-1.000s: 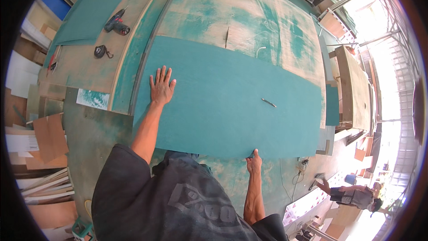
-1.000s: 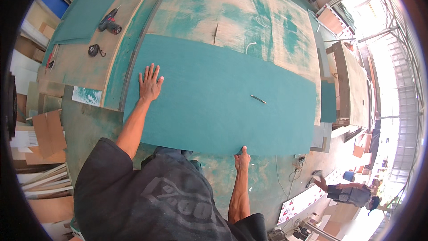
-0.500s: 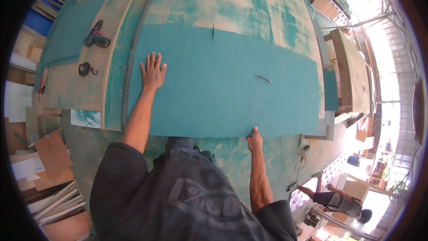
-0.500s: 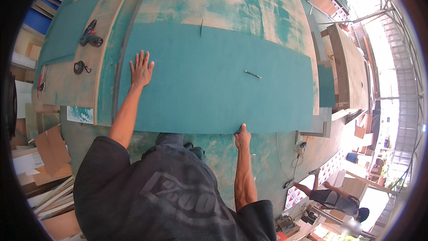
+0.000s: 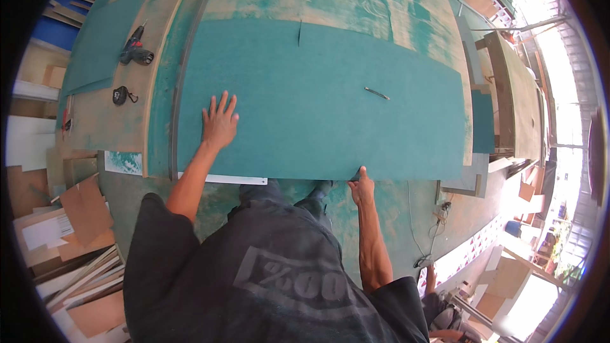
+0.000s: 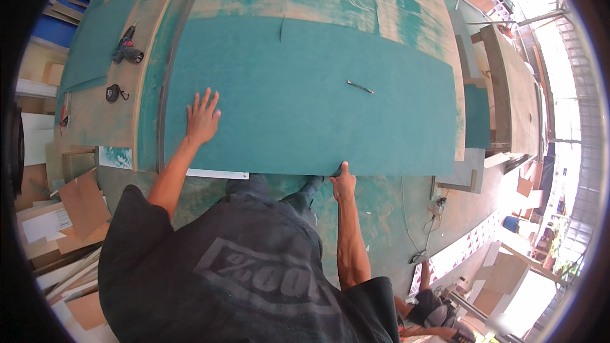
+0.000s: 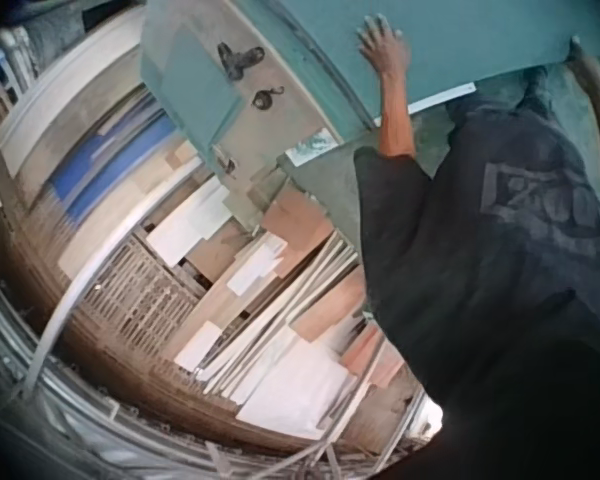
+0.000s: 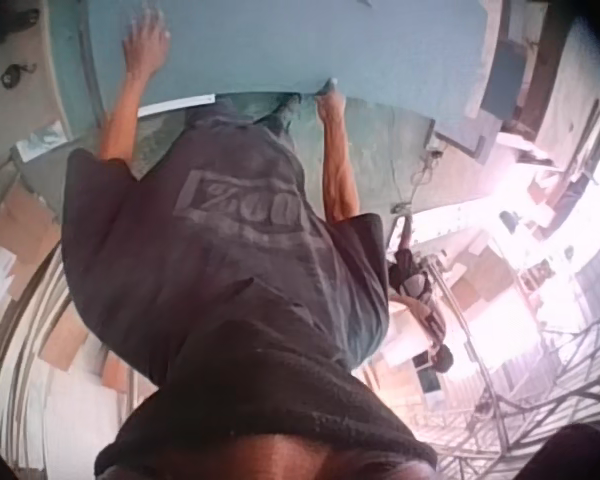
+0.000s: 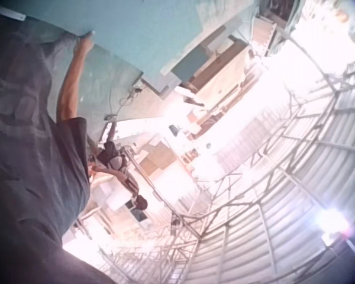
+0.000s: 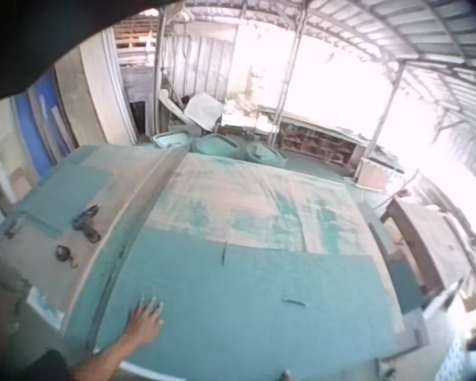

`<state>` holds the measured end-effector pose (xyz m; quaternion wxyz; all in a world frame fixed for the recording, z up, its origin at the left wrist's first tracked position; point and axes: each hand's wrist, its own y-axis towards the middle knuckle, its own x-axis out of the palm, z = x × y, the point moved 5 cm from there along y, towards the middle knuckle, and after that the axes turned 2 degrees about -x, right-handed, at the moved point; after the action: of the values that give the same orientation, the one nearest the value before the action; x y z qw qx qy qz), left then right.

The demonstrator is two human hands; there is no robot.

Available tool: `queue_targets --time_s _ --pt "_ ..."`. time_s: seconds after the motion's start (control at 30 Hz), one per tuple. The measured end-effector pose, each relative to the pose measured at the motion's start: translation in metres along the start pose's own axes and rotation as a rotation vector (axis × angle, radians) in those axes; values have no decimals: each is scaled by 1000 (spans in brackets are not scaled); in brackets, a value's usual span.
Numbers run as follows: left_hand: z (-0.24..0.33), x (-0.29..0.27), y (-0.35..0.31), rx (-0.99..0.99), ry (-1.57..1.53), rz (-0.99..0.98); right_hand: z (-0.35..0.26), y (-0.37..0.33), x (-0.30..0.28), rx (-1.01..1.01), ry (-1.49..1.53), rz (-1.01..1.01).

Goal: The person measures and aligns green wood panels on a workbench, uses a power drill to secure them, and checks dimensions with a tape measure.

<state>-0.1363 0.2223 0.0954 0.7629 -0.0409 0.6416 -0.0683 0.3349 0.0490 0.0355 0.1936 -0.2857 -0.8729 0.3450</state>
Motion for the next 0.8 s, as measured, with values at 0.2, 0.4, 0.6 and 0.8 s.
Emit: queue_targets --time_s 0.2,0.4,0.6,0.8 --pt "15 -20 -109 7 12 -288 -37 -25 -27 236 -846 -340" --pt "12 -4 -125 -46 53 -254 -152 -20 -32 -874 -1990 -336" --pt "15 -4 -121 -65 41 -238 -178 15 -19 -948 -2161 -690" --pt "12 -3 -110 -123 -20 -259 -187 28 -5 -934 -2143 -745"
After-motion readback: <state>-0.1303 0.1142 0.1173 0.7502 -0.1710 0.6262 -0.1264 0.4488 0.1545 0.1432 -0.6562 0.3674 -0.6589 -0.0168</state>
